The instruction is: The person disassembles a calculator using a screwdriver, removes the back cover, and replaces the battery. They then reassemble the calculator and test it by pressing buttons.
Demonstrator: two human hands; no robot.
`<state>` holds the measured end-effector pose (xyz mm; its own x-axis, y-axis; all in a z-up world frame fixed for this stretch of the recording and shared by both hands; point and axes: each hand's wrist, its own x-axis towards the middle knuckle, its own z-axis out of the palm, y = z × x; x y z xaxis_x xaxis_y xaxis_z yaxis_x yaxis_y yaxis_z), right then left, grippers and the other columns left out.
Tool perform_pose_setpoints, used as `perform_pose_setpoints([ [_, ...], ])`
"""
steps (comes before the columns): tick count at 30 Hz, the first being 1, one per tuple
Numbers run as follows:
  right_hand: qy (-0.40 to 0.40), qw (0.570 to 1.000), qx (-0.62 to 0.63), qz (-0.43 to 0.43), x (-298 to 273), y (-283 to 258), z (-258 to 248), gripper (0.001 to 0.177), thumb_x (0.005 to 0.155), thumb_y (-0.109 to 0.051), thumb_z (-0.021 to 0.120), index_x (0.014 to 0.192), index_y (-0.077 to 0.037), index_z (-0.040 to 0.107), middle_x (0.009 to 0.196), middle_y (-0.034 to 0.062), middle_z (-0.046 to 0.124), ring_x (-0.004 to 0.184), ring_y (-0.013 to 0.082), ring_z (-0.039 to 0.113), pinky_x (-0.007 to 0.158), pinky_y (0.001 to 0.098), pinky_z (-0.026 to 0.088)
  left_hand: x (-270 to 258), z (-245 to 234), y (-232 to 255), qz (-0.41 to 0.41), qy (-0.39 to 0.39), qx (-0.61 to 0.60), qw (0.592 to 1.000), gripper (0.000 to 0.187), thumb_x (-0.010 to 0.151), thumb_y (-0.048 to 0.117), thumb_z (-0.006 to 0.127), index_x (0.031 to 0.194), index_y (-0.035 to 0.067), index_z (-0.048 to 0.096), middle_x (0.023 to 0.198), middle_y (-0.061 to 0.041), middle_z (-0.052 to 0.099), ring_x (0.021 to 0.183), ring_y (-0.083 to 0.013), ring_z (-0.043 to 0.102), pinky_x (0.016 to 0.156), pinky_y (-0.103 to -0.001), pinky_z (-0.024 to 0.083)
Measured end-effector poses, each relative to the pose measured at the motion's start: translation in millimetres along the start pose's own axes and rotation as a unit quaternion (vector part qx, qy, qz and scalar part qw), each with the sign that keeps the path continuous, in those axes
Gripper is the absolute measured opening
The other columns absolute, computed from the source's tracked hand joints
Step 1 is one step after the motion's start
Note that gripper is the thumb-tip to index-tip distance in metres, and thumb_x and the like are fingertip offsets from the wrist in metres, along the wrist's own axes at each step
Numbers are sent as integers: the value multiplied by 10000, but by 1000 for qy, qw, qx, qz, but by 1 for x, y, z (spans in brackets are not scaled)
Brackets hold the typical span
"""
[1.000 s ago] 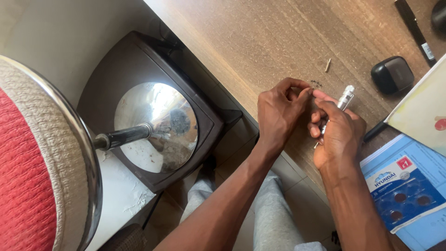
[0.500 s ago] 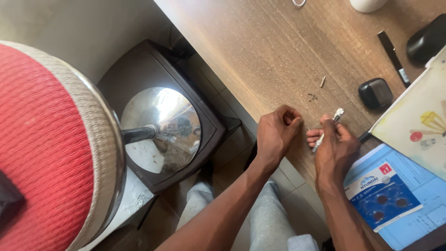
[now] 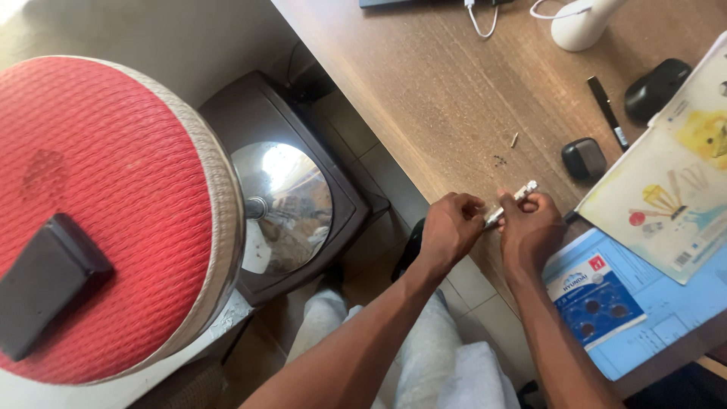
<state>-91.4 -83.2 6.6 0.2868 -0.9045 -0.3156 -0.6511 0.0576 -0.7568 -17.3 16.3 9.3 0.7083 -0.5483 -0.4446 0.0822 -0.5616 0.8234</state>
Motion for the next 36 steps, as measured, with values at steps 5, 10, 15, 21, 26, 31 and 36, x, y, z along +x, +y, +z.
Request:
perform_pose_setpoints([
  [5,48,987,-111,-110,4,10,1,555,806,-227,930,1174,54,624,791,119,727,640,216,691,599,347,520,11,4,-13,-11,-62,0,998,425,801,280,769,1141,25,741,1047,-180,765,945,-281,752,868,-356,585],
  [10,44,988,-111,-93,17,33,12,639,793,-196,913,1292,27,581,922,142,704,828,305,686,757,436,528,13,-28,-21,1,-159,-18,987,472,784,241,751,1214,50,719,1055,-142,795,950,-243,772,863,-335,600],
  [15,68,970,-168,-165,39,64,22,607,802,-174,937,1287,7,621,1078,166,670,1062,365,602,949,496,463,-22,-101,-6,-29,-136,-2,990,470,798,237,722,1238,72,712,1049,-115,810,921,-203,787,837,-314,609],
  [21,81,969,-204,-114,37,71,26,646,806,-251,959,1293,-24,599,1206,256,599,1078,433,569,900,558,435,-100,-208,26,-23,-85,-124,988,424,863,112,728,1278,64,655,1058,-96,782,952,-172,753,849,-302,609],
  [26,103,969,-188,-121,19,48,35,736,824,-194,917,1379,4,476,1297,275,517,1150,459,558,987,556,444,-183,-291,54,18,51,-88,995,437,830,40,759,1258,63,675,1039,-64,777,947,-144,750,864,-277,630],
  [31,81,956,-236,-157,-16,30,40,677,874,-148,853,1416,3,477,1328,277,476,1166,482,541,975,581,454,-243,-361,69,40,253,-28,966,366,844,29,759,1206,61,717,1015,-64,792,888,-135,767,809,-278,649],
  [36,87,939,-267,-200,-49,6,51,614,806,-63,813,1343,4,524,1293,284,490,1136,473,556,966,562,467,-262,-401,61,99,357,51,928,388,804,18,779,1185,53,711,1051,-69,756,894,-156,762,834,-292,645],
])
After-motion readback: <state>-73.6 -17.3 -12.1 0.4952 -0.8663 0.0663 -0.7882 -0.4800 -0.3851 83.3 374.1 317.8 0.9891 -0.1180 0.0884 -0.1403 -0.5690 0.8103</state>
